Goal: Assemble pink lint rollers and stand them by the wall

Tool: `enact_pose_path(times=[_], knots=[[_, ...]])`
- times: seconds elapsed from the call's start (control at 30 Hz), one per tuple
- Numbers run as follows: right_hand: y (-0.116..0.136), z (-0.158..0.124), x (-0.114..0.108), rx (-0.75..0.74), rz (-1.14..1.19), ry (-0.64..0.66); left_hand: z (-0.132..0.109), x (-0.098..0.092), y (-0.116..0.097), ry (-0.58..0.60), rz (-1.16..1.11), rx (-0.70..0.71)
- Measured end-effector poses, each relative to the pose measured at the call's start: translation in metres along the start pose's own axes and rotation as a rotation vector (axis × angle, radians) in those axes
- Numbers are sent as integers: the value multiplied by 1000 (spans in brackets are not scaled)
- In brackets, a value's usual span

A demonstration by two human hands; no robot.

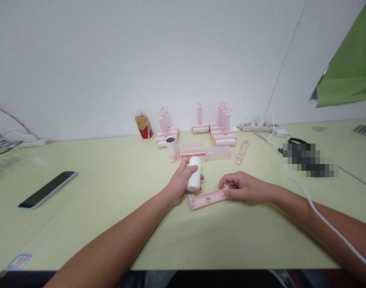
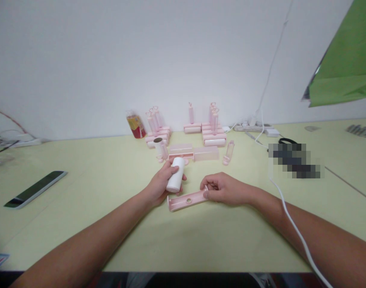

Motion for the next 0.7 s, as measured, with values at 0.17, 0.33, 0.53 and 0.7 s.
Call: enact_pose_path(times=[0.17,0.33,0.53,0.7], knots=[[0,2,-1,2,-21,-14,0,2,1,1,6,-6],[6,-1,0,-9,-131,-50,-1,5,-1,6,39,-11],[12,-3,-1,-15,-230,-92,-4,8,-5,14,50,12],[3,3,-3,9,-49,-42,-4,8,-4,38,66,4]])
Point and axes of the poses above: each hand's wrist, its own z-axis towards the middle knuckle, its own x-axis out of the palm, y = z × x, the point moved 7 cm from there along z, towards the middle knuckle, and after that the axes turned 13 degrees about x, right-handed, at the moved point
